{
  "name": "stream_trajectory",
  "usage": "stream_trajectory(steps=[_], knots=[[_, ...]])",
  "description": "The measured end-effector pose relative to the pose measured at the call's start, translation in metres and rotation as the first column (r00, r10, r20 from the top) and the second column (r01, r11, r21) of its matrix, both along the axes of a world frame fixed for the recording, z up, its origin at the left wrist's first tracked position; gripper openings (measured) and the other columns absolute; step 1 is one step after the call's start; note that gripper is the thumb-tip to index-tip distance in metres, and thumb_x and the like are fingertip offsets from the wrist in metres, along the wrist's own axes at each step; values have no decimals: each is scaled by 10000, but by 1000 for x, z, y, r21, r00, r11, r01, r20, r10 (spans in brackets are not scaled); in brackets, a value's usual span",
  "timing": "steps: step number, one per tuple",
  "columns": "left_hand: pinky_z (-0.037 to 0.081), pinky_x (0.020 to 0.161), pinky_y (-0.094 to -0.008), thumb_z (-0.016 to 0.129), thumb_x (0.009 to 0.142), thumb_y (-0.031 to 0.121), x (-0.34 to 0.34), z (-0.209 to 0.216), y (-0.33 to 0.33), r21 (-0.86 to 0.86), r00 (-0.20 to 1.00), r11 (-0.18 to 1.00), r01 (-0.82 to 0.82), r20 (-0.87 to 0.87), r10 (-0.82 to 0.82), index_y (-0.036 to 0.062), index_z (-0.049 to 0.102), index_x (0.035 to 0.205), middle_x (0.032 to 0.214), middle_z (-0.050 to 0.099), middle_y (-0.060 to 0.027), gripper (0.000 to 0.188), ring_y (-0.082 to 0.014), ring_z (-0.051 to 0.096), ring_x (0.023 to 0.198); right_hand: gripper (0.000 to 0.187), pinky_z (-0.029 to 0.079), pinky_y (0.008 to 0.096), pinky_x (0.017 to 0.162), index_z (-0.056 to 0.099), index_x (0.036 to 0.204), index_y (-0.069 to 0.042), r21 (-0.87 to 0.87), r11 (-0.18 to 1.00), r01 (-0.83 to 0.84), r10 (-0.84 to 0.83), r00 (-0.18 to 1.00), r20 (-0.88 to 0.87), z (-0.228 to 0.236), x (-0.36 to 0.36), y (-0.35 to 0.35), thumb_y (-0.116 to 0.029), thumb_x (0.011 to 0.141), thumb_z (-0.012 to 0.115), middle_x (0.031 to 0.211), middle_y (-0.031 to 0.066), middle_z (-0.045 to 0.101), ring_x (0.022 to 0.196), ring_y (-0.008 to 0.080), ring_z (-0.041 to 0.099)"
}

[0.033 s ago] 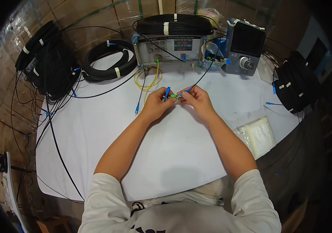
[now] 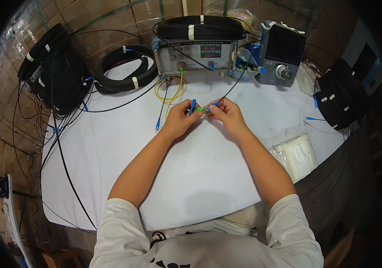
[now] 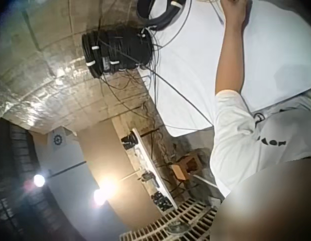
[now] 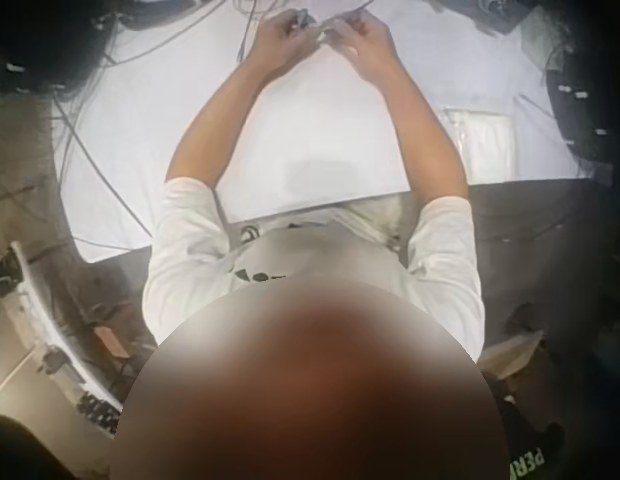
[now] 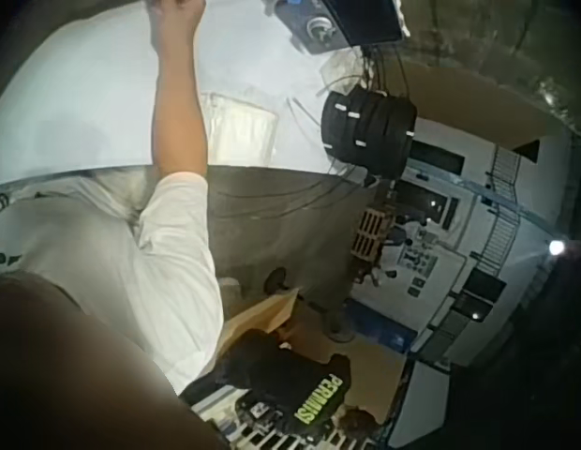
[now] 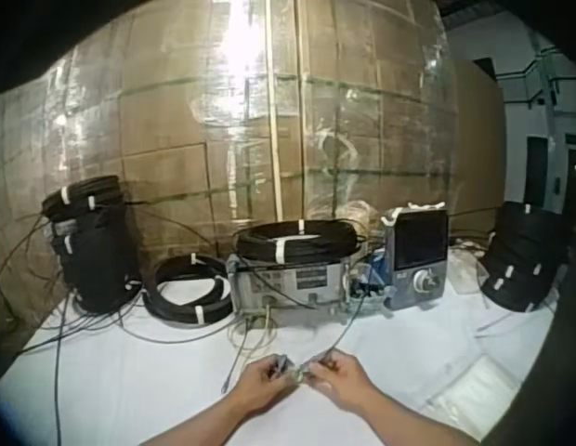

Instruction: Connect and test fiber optic cables using lab equipment.

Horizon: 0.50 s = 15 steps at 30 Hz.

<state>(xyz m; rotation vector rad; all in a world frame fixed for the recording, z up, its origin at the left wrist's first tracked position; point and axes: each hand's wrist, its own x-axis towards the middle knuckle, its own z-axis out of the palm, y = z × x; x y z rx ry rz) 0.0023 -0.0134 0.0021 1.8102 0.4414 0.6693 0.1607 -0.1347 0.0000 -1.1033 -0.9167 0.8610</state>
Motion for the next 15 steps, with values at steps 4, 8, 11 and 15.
stream_trajectory(steps=[4,8,11,15], knots=[[390,611,-208,720,858,201,-5,-1,0,-94,997,995,27,-66,-33,29,628,946,781,590,10,214,-53,456,660,200,505,257,780,620,1026,18,-43,998,-54,59,989,136,-1,-3,-3,-163,938,624,942,66,678,849,105,627],[403,610,-204,710,870,184,0,0,-2,-111,998,993,52,40,-47,24,628,962,800,615,1,203,-58,503,651,229,503,254,776,652,1017,21,-40,999,-35,39,995,97,-1,0,-1,-191,932,638,925,58,675,842,110,626],[397,619,-214,734,848,185,2,-2,-4,-140,995,987,76,78,-66,13,634,959,782,604,21,227,-57,479,665,273,517,273,774,652,1075,19,-21,999,25,-26,997,-70,3,-1,-2,-213,932,638,904,66,676,843,137,640],[398,615,-227,761,815,184,1,-1,0,-35,997,998,51,-50,-53,4,665,913,741,605,20,226,-58,481,672,275,515,264,768,656,1052,26,22,999,25,-24,999,-30,-2,1,0,-219,929,645,871,60,670,820,128,634]])
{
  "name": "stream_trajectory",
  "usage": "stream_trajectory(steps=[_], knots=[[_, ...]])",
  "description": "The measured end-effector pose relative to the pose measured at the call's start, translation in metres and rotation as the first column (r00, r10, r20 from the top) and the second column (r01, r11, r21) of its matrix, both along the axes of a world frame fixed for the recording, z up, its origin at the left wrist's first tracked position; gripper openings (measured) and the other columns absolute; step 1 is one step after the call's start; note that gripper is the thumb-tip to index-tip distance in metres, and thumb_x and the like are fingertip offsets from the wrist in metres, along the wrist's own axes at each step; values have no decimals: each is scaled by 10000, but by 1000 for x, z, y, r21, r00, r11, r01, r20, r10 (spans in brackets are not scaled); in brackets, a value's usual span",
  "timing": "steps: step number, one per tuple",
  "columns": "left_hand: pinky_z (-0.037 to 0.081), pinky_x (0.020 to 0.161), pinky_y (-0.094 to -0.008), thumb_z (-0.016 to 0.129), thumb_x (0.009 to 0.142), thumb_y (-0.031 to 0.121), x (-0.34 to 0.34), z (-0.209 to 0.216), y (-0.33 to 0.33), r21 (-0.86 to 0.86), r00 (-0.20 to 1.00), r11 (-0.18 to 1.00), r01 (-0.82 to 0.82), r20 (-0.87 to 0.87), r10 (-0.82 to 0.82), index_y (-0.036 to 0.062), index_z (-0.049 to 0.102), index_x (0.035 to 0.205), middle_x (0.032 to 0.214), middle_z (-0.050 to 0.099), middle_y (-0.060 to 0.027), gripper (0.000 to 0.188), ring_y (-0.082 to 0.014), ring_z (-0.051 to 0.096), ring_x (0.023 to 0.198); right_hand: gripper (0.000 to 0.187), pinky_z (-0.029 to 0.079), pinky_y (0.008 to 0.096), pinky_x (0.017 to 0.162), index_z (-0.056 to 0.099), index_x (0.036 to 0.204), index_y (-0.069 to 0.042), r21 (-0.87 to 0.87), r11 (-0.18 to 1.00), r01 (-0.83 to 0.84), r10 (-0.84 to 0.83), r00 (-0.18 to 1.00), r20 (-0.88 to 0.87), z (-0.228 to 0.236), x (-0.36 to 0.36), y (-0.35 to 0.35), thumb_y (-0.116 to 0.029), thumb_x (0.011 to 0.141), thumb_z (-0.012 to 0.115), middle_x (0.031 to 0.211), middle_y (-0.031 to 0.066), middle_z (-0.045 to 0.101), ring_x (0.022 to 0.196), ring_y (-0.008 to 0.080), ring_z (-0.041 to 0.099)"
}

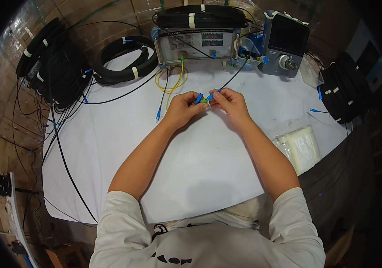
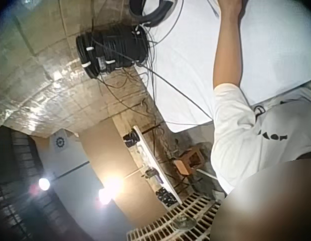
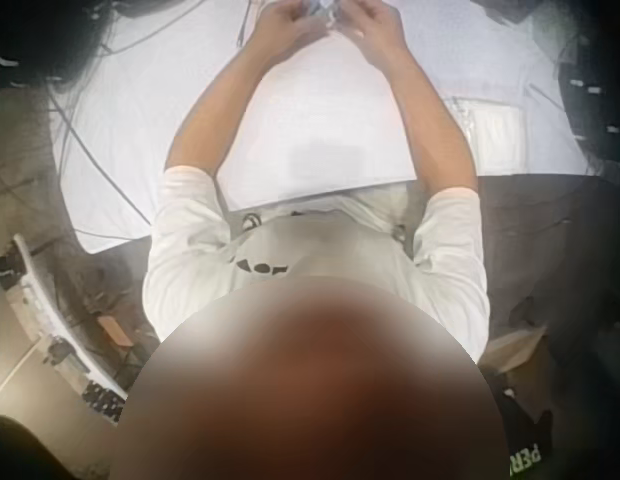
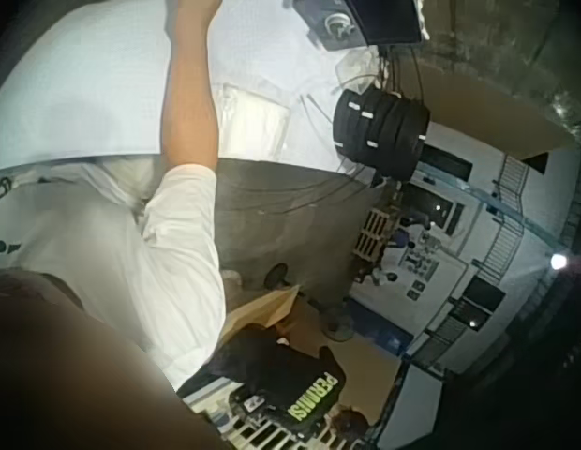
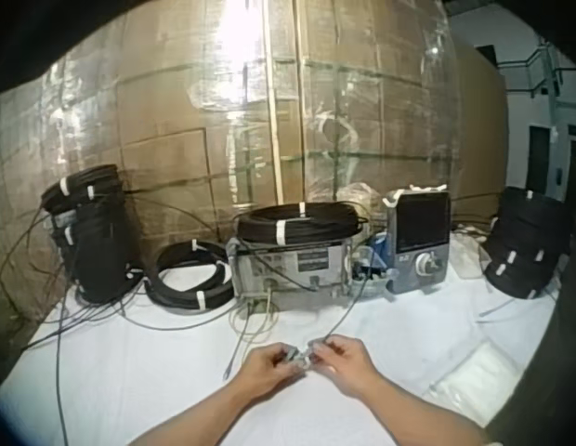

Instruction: Connect and test fiber optic cables using lab equipment.

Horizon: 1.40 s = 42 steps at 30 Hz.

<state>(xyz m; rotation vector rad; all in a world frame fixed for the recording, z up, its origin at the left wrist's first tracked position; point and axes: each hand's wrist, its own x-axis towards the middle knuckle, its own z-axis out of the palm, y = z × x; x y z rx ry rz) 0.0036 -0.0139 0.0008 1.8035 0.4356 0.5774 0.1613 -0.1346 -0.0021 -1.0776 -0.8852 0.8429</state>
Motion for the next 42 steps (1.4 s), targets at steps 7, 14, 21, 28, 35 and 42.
stream_trajectory(steps=[7,14,21,28,35,42], knots=[[412,615,-228,759,814,194,-4,3,-3,54,1000,999,11,-23,-10,-2,685,934,736,620,11,241,-58,491,670,218,486,228,704,671,1013,17,-36,999,34,-26,979,202,1,-5,0,-181,923,650,832,29,663,758,84,594],[426,621,-219,756,830,194,-8,4,-4,25,999,999,48,-22,-48,-8,686,907,738,635,0,227,-53,516,683,184,480,223,724,671,963,16,-37,999,5,6,962,273,1,-6,2,-161,914,658,865,42,689,786,76,611],[401,493,-212,753,840,206,-7,6,-5,-152,996,985,86,-8,-88,9,683,942,706,616,-5,232,-56,511,551,185,489,231,726,658,934,15,-60,998,15,6,944,329,2,-6,1,-168,917,650,855,39,680,786,82,612],[360,522,-219,567,955,201,-4,6,-6,-100,996,991,89,30,-86,1,668,1080,664,552,31,257,-48,446,569,217,544,270,667,571,905,-12,8,991,131,-128,978,-163,2,0,3,-221,960,595,814,78,645,740,146,659],[386,566,-242,558,963,206,-5,2,-4,19,996,998,63,-60,-61,1,681,1013,641,547,12,245,-66,461,603,242,551,263,672,568,933,-14,15,991,136,-132,979,-152,-1,2,4,-252,956,603,833,81,640,741,153,665],[355,534,-226,567,969,238,-3,-2,-1,-6,997,998,60,-48,-60,5,674,983,642,526,27,257,-53,441,588,246,549,259,700,605,991,-8,33,996,80,-78,996,-53,-3,3,5,-251,953,610,865,68,661,765,144,667]])
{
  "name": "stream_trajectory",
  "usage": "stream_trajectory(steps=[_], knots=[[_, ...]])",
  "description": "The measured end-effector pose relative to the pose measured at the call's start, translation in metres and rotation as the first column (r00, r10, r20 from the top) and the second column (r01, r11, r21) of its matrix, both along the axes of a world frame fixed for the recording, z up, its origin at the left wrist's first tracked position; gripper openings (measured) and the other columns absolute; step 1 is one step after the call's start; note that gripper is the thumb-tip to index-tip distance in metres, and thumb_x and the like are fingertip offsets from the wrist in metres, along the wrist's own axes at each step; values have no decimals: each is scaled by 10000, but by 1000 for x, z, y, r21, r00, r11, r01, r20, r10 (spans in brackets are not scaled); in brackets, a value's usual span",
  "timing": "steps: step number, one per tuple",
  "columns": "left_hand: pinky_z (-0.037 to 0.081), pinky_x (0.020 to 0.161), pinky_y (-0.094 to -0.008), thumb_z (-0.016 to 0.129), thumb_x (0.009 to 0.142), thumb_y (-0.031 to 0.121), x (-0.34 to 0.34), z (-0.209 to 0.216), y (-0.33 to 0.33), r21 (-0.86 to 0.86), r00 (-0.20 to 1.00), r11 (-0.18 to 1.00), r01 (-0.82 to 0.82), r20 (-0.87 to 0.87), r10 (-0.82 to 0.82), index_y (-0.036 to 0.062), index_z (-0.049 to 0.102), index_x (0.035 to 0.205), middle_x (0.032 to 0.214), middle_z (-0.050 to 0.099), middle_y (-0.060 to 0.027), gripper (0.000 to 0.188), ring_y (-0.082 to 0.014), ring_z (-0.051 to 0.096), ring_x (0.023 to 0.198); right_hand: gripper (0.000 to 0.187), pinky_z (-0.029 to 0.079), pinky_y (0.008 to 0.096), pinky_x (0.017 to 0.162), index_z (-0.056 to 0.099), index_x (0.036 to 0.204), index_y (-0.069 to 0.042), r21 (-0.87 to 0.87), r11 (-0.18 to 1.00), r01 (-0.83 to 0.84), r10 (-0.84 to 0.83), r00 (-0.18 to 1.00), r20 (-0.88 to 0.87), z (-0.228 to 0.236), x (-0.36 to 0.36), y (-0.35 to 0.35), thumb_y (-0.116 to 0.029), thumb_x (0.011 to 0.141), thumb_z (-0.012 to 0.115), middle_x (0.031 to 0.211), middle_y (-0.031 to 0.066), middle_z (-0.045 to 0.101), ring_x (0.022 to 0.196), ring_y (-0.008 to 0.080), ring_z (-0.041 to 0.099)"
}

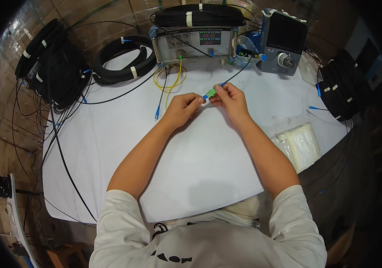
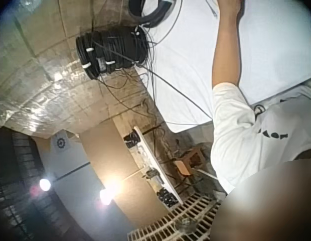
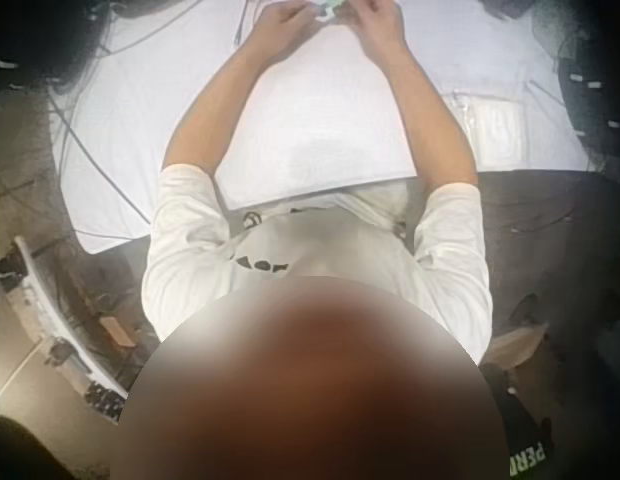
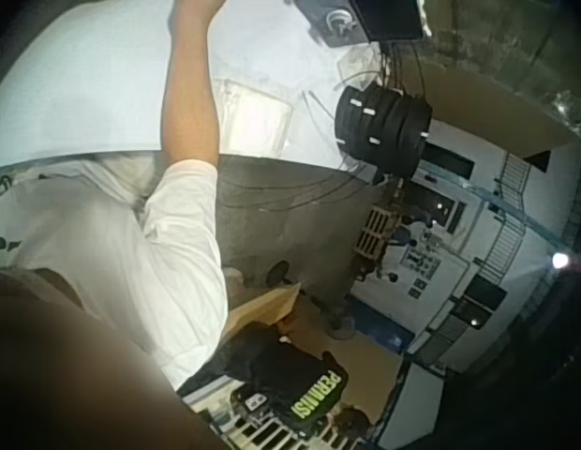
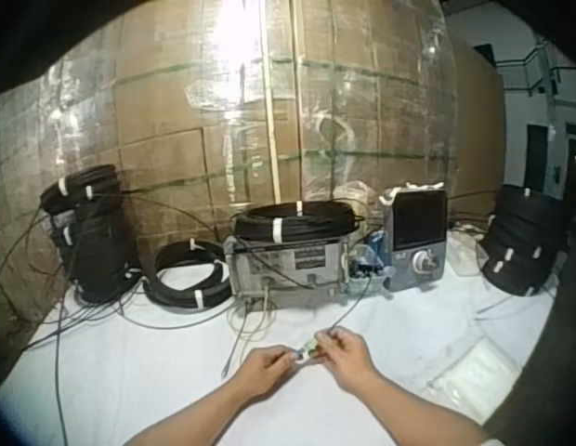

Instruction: Connect and test fiber optic cables using lab equipment.

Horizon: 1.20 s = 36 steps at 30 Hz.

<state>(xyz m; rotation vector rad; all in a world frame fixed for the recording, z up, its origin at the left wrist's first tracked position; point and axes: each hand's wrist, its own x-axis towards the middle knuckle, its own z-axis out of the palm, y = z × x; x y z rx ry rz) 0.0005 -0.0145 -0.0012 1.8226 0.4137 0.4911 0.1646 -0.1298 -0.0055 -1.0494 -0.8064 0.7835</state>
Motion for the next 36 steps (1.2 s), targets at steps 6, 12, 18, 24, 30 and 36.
stream_trajectory(steps=[6,12,18,24,30,36], knots=[[369,515,-203,557,981,269,-1,1,-2,-138,998,990,41,55,-33,9,651,972,703,537,33,276,-37,449,578,246,552,269,721,613,1011,13,-37,999,-35,36,999,13,2,-1,-2,-224,947,620,896,80,672,804,153,672],[418,505,-213,555,982,263,-1,0,-2,-97,999,995,36,22,-34,9,644,987,687,544,27,269,-48,475,551,239,554,282,759,614,1025,21,-47,997,-53,58,993,104,1,0,-3,-205,947,617,917,84,670,818,153,665],[383,524,-203,575,972,261,-2,3,-2,-101,998,993,55,27,-53,2,649,991,670,533,31,270,-44,456,566,225,549,264,723,615,973,12,-50,998,-43,47,996,71,1,-3,-2,-212,947,617,882,75,668,778,138,655],[414,594,-248,613,945,230,-4,14,-9,64,997,995,73,-37,-71,-16,674,1026,698,575,3,267,-79,473,637,251,548,257,689,622,917,-18,-112,987,-112,111,994,-21,3,7,-5,-266,953,605,833,76,673,720,133,658],[364,558,-218,593,961,262,-5,5,-4,91,996,992,87,-10,-87,-5,674,1051,702,548,33,293,-50,445,626,248,550,254,673,622,932,-17,-150,980,-130,128,991,-27,6,5,-3,-262,958,598,845,78,677,720,133,664],[376,579,-218,592,962,251,-5,5,-4,59,996,995,85,-31,-83,-6,670,1060,712,553,31,286,-53,456,645,241,547,251,668,619,922,-15,-140,982,-123,122,992,-13,4,5,-3,-251,963,591,840,73,673,711,126,658]])
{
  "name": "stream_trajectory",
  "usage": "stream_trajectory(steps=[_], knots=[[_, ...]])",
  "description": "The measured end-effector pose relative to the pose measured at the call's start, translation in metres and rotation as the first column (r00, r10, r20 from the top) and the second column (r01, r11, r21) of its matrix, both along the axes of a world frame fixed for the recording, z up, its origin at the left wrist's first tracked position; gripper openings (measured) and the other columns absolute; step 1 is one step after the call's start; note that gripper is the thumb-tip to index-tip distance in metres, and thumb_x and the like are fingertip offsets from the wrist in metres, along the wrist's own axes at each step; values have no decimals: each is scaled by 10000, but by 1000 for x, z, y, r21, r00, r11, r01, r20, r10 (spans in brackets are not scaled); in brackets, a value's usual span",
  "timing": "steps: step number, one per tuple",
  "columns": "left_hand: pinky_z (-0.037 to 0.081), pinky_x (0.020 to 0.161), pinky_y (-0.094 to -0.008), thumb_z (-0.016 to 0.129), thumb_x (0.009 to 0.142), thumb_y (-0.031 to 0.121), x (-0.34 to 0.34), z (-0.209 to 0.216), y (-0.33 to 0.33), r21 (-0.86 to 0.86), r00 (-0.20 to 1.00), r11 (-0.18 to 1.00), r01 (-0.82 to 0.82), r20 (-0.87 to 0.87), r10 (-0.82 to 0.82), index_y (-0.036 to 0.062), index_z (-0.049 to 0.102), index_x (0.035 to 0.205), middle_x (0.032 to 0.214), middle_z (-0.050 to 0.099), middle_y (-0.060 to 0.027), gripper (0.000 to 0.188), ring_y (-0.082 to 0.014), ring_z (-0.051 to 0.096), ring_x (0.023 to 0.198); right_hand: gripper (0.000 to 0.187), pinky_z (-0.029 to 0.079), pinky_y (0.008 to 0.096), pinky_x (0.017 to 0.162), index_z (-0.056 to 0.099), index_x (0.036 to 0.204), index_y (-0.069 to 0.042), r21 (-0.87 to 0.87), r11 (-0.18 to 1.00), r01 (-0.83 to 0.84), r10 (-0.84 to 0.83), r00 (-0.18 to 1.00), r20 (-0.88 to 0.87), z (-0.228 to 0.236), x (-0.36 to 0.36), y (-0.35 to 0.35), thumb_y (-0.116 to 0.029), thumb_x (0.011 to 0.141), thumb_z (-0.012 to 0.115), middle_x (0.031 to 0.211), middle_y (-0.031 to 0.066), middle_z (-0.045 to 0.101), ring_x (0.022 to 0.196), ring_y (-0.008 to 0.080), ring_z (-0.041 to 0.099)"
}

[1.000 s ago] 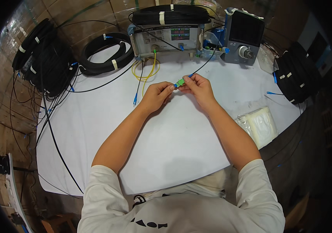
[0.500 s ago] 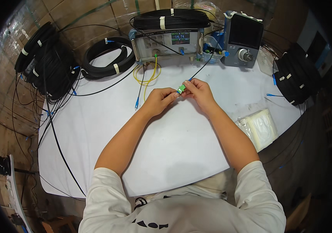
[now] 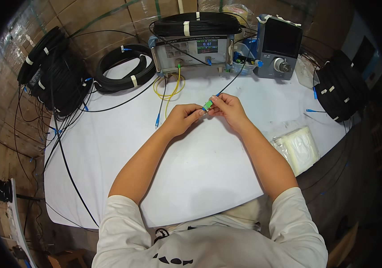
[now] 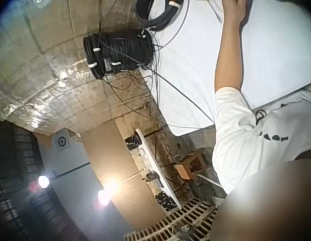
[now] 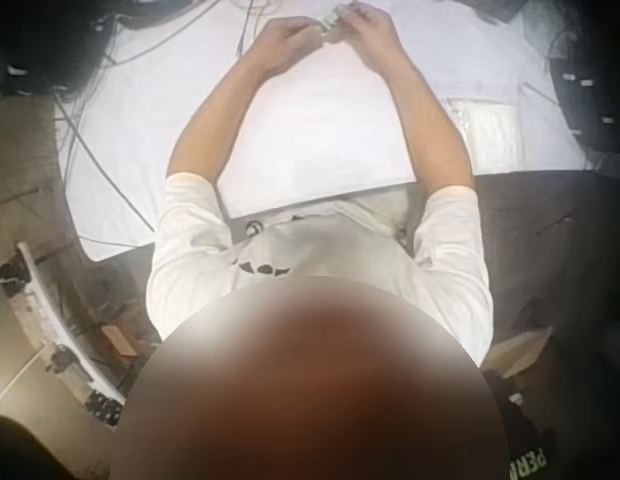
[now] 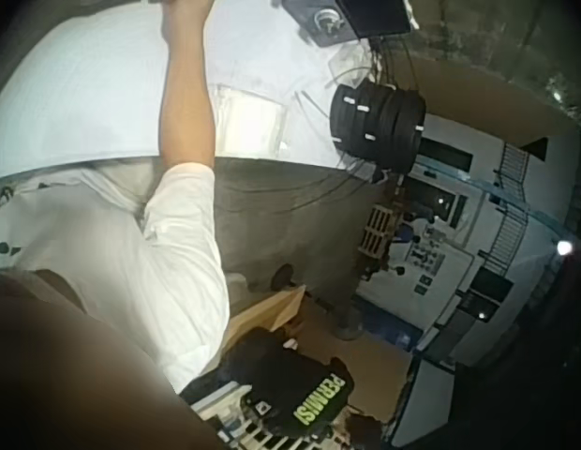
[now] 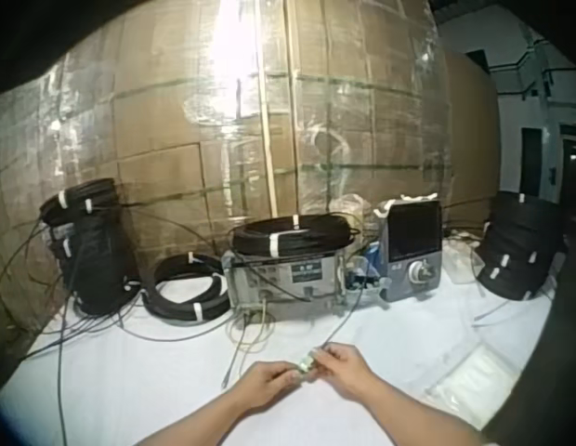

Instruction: Connect and test fiber optic cables using lab equipment.

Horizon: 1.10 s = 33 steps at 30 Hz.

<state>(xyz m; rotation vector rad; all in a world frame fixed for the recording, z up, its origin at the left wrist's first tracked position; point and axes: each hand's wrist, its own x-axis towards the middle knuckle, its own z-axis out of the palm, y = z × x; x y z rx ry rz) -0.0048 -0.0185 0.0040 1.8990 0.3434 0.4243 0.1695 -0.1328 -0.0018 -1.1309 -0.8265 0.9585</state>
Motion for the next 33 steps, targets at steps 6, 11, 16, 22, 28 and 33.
stream_trajectory(steps=[6,11,16,22,28,33], knots=[[377,578,-220,592,962,248,1,4,-4,15,1000,1000,-10,-17,10,-10,667,1047,713,556,29,282,-54,457,644,226,541,235,664,613,911,-16,7,1000,7,-7,1000,-8,0,0,-1,-235,962,593,829,64,662,706,114,648],[387,584,-226,600,956,244,0,2,-2,43,999,998,-35,-29,36,-5,671,1047,708,563,26,275,-57,468,649,221,546,246,680,614,934,-15,11,1000,9,-9,1000,8,-1,-1,0,-234,959,598,836,65,661,718,117,646],[418,584,-262,605,940,219,4,-1,-5,39,995,995,-92,41,90,-7,683,1026,668,585,-7,254,-83,479,621,211,549,254,702,616,960,-3,61,998,22,-24,999,26,-2,-2,-1,-214,949,616,853,69,664,743,126,649],[404,553,-318,605,928,277,7,-2,-3,188,986,968,-166,4,168,7,699,949,611,583,-80,287,-139,488,556,178,535,237,703,627,955,0,89,986,140,-155,971,181,1,-11,-2,-176,938,632,838,46,664,743,101,636],[427,569,-355,602,919,290,9,3,-8,275,979,942,-194,-4,203,11,701,916,639,617,-142,296,-228,533,550,188,501,221,658,629,930,-1,103,975,196,-218,936,276,3,-14,-3,-187,930,646,805,35,661,715,82,613],[428,571,-351,604,920,291,8,4,-8,274,979,942,-193,-12,204,13,701,919,640,617,-140,295,-226,535,553,183,498,215,657,629,922,0,86,974,208,-224,931,289,4,-14,-3,-182,930,646,795,33,657,713,81,613]])
